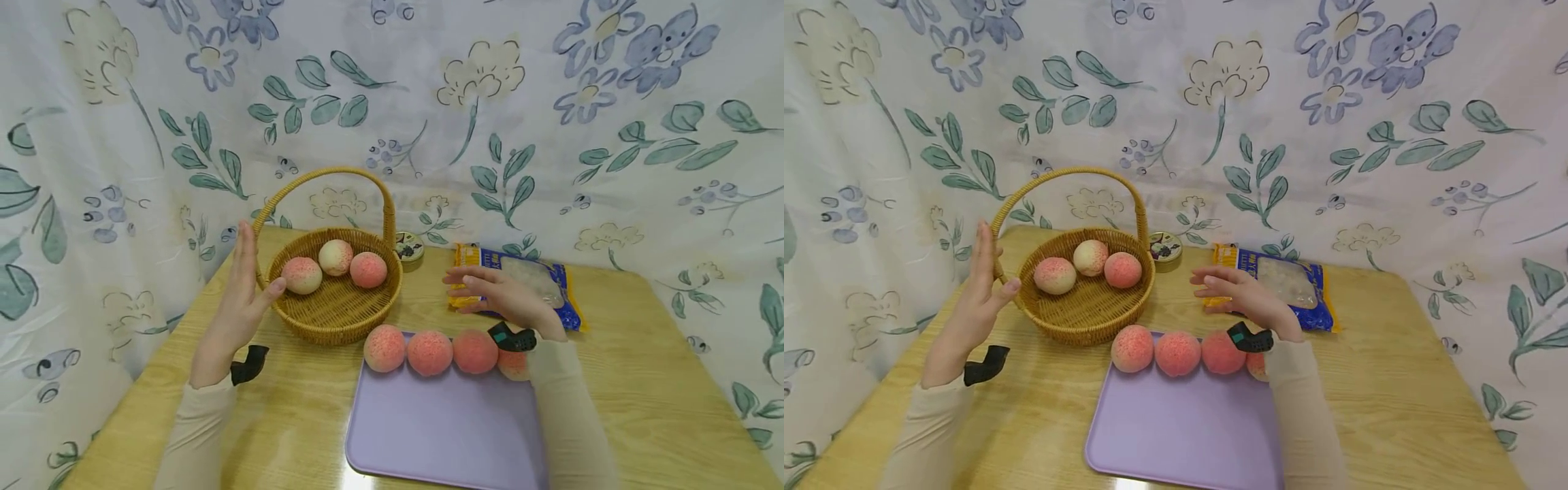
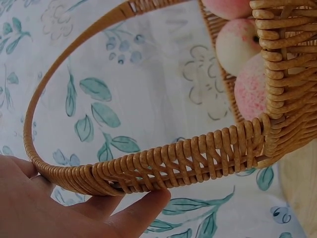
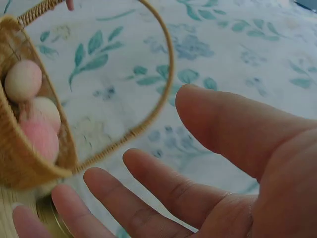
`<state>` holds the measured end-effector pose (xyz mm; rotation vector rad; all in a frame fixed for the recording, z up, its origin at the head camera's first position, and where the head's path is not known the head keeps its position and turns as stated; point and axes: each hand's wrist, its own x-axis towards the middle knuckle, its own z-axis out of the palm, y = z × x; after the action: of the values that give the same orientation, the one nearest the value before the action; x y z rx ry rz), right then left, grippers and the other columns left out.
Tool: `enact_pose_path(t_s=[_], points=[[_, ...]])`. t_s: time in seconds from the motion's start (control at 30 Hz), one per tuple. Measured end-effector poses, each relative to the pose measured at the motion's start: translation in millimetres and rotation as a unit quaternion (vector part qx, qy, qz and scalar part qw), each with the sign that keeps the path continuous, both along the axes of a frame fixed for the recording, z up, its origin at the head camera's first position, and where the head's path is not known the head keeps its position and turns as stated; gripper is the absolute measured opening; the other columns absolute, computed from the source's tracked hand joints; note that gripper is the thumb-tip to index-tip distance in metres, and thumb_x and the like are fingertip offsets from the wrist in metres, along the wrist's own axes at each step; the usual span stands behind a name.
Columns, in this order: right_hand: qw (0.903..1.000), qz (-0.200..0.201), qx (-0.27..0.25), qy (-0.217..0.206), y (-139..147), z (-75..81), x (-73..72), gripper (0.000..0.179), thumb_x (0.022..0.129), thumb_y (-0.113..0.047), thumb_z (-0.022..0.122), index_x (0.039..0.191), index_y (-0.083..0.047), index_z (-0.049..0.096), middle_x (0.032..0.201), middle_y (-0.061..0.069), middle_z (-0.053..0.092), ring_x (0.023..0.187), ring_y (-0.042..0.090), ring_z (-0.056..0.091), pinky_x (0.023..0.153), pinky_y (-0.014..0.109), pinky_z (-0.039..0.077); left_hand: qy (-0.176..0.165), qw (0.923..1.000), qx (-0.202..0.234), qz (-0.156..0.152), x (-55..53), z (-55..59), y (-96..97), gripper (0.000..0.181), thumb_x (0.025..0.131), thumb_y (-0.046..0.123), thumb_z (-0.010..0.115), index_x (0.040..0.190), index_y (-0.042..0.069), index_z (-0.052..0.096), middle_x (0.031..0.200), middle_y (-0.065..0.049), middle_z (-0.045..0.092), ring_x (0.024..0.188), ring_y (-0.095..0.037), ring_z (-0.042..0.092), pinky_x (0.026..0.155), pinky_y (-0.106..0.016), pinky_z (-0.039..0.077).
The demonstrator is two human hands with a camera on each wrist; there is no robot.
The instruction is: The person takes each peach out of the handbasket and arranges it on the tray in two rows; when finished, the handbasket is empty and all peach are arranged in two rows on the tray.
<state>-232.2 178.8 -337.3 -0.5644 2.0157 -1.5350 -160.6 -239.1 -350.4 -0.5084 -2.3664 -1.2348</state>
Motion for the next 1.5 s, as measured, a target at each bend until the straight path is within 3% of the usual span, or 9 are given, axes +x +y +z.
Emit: enact_pose_path(t_s=[0.13, 0.3, 0.5, 0.7, 0.93, 1.07, 1.17, 1.3, 1.5], points=[[0.9988, 0.042, -0.021, -0.013, -37.6, 3.2, -21.4, 0.049, 0.105, -0.030, 0.041, 0.147, -0.006, 0.037, 0.152, 0.019, 0.038, 0.137, 0.039, 0.042, 0.102, 0.050, 0.046, -0.008, 1.0000, -0.001, 0.001, -0.2, -2.0, -0.4, 0.087, 0.099, 0.024, 0.054, 0.156, 0.025, -0.012, 0.163, 0.001, -0.018, 0.150, -0.024, -0.016, 0.118, -0.059, -0.007], [0.9944, 0.078, -0.057, -0.042, -85.8, -2.4, -45.5, 0.048, 0.106, -0.024, 0.036, 0.149, -0.004, 0.033, 0.155, 0.023, 0.031, 0.141, 0.042, 0.034, 0.106, 0.054, 0.041, -0.009, 0.9999, 0.000, 0.007, 0.2, -5.0, 0.5, 0.087, 0.099, 0.020, 0.053, 0.156, 0.025, -0.012, 0.163, 0.002, -0.019, 0.150, -0.027, -0.016, 0.118, -0.059, -0.007], [0.9882, 0.111, -0.074, -0.074, -144.0, -11.2, -56.6, 0.050, 0.107, -0.021, 0.033, 0.152, -0.002, 0.027, 0.157, 0.023, 0.026, 0.144, 0.041, 0.027, 0.112, 0.055, 0.032, -0.018, 0.9998, 0.003, 0.003, -2.2, -11.7, 7.9, 0.088, 0.099, 0.023, 0.054, 0.155, 0.026, -0.014, 0.163, 0.002, -0.019, 0.150, -0.025, -0.016, 0.117, -0.062, -0.004], [0.9832, 0.113, -0.087, -0.114, -187.0, -22.3, -69.7, 0.051, 0.106, -0.024, 0.035, 0.154, -0.006, 0.025, 0.162, 0.018, 0.013, 0.148, 0.041, 0.018, 0.115, 0.059, 0.025, -0.011, 0.9999, 0.003, -0.001, -6.2, -11.9, 20.1, 0.087, 0.099, 0.036, 0.052, 0.155, 0.026, -0.014, 0.163, 0.000, -0.018, 0.151, -0.025, -0.014, 0.117, -0.062, -0.002], [0.9872, 0.095, -0.041, -0.121, -217.1, -33.0, -84.6, 0.055, 0.107, -0.030, 0.034, 0.156, -0.010, 0.019, 0.163, 0.013, 0.015, 0.149, 0.034, 0.017, 0.116, 0.060, 0.022, -0.004, 1.0000, -0.001, -0.001, -7.4, -4.9, 28.0, 0.089, 0.096, 0.062, 0.041, 0.155, 0.024, -0.013, 0.163, 0.003, -0.018, 0.151, -0.023, -0.013, 0.118, -0.061, -0.002], [0.9937, 0.078, 0.029, -0.075, -237.2, -35.9, -85.8, 0.056, 0.105, -0.036, 0.039, 0.155, -0.018, 0.024, 0.162, 0.008, 0.021, 0.149, 0.029, 0.021, 0.115, 0.056, 0.026, -0.005, 1.0000, -0.001, 0.002, -6.5, -2.4, 27.9, 0.091, 0.093, 0.068, 0.036, 0.155, 0.024, -0.013, 0.163, 0.003, -0.018, 0.151, -0.022, -0.012, 0.117, -0.062, -0.003], [0.9933, 0.073, 0.089, -0.012, -252.1, -38.2, -84.6, 0.055, 0.103, -0.037, 0.043, 0.153, -0.019, 0.030, 0.161, 0.005, 0.024, 0.148, 0.028, 0.023, 0.115, 0.053, 0.030, -0.006, 1.0000, -0.002, 0.006, -4.9, -1.4, 25.3, 0.091, 0.093, 0.069, 0.035, 0.155, 0.025, -0.014, 0.163, 0.001, -0.018, 0.151, -0.023, -0.012, 0.116, -0.064, -0.002], [0.9903, 0.080, 0.106, 0.039, -268.4, -40.8, -80.9, 0.051, 0.103, -0.028, 0.045, 0.151, -0.015, 0.035, 0.159, 0.007, 0.029, 0.147, 0.028, 0.026, 0.115, 0.049, 0.031, -0.004, 0.9999, 0.001, 0.013, -1.6, 0.5, 18.4, 0.091, 0.093, 0.069, 0.035, 0.156, 0.023, -0.013, 0.164, -0.002, -0.017, 0.151, -0.024, -0.012, 0.115, -0.066, -0.002], [0.9876, 0.091, 0.127, 0.018, -282.4, -53.0, -75.4, 0.051, 0.101, -0.030, 0.051, 0.149, -0.018, 0.040, 0.156, 0.005, 0.034, 0.140, 0.028, 0.035, 0.111, 0.047, 0.035, 0.004, 0.9997, -0.005, 0.025, 4.6, 1.4, 3.9, 0.097, 0.091, 0.071, 0.034, 0.156, 0.013, -0.010, 0.164, -0.006, -0.015, 0.151, -0.026, -0.011, 0.115, -0.066, -0.002]])
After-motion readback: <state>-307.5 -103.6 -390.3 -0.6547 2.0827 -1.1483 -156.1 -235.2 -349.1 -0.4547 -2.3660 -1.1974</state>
